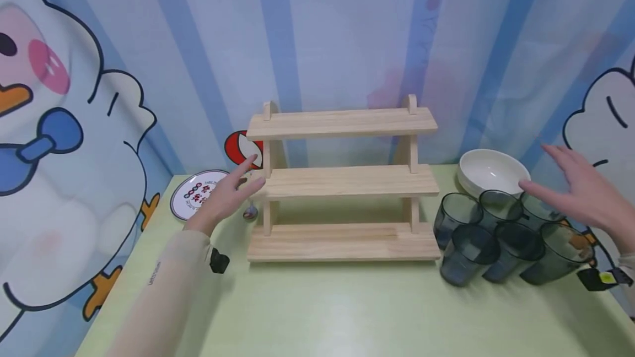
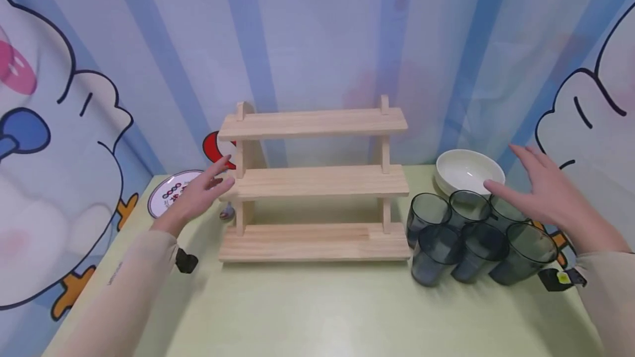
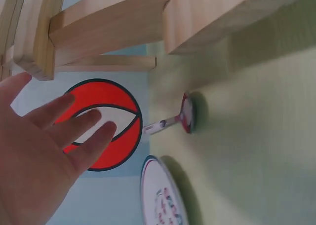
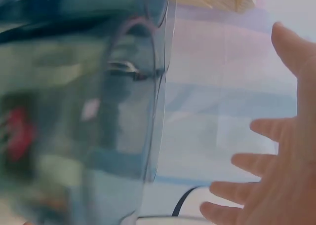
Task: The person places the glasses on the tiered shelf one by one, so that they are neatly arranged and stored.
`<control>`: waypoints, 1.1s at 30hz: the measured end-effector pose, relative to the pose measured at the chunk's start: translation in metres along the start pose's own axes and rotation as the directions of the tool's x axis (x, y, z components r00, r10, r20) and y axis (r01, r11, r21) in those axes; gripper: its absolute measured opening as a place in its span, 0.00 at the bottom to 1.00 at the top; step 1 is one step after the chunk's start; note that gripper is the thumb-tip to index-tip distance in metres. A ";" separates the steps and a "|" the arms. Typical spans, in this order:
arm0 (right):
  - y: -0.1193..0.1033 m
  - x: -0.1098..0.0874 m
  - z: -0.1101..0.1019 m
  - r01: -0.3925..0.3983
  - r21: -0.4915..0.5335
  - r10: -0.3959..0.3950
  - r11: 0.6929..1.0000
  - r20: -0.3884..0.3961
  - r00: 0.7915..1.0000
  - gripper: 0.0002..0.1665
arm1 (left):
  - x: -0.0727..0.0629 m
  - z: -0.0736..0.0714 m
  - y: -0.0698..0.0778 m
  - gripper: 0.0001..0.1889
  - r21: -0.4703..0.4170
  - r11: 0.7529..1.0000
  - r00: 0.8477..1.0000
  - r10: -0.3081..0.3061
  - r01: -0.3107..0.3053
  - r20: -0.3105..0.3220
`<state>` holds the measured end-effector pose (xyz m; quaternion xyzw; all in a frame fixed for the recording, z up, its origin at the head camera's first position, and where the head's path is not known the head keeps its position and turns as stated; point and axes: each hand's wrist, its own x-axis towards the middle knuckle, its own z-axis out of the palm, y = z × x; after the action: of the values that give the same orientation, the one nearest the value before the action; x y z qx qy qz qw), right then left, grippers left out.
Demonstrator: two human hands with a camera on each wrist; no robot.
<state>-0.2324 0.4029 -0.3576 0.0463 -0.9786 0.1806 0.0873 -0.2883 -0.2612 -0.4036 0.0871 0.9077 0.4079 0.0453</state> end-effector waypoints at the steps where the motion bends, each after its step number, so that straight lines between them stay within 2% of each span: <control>1: 0.003 -0.004 0.000 0.001 0.003 -0.002 1.000 0.003 1.000 0.60 | -0.001 0.003 -0.002 0.43 -0.034 0.999 1.000 0.003 -0.002 0.005; 4: 0.012 -0.016 0.001 0.003 0.007 -0.003 1.000 0.008 1.000 0.58 | -0.004 0.009 -0.006 0.41 -0.130 0.991 1.000 0.015 -0.013 0.017; 9: 0.025 -0.038 0.007 -0.021 0.000 0.021 1.000 0.007 1.000 0.55 | -0.008 0.015 -0.007 0.38 -0.227 0.974 1.000 0.027 -0.024 0.012; 14: 0.031 -0.060 0.018 -0.039 0.131 0.042 0.991 -0.018 0.999 0.51 | -0.008 0.018 -0.009 0.37 -0.287 0.957 0.999 0.036 -0.036 -0.003; 19: 0.042 -0.074 0.031 -0.073 0.260 0.076 0.963 -0.001 0.997 0.47 | -0.007 0.023 -0.016 0.36 -0.366 0.930 0.999 0.039 -0.045 -0.022; 23: 0.061 -0.086 0.047 -0.089 0.356 0.100 0.930 -0.015 0.995 0.45 | -0.006 0.028 -0.021 0.35 -0.429 0.902 0.998 0.044 -0.056 -0.038; 27: 0.084 -0.098 0.066 -0.089 0.410 0.114 0.908 -0.036 0.993 0.44 | -0.004 0.034 -0.023 0.33 -0.470 0.879 0.996 0.058 -0.086 -0.073; 30: 0.095 -0.104 0.077 -0.103 0.437 0.124 0.894 -0.019 0.992 0.44 | -0.003 0.037 -0.023 0.32 -0.485 0.869 0.993 0.054 -0.099 -0.107; 33: 0.098 -0.108 0.084 -0.065 0.476 0.092 0.877 -0.034 0.995 0.45 | -0.002 0.040 -0.022 0.31 -0.508 0.855 0.991 0.044 -0.105 -0.130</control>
<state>-0.1515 0.4701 -0.4892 0.0214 -0.9029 0.4191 0.0932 -0.2831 -0.2473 -0.4467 0.0834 0.7631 0.6409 -0.0007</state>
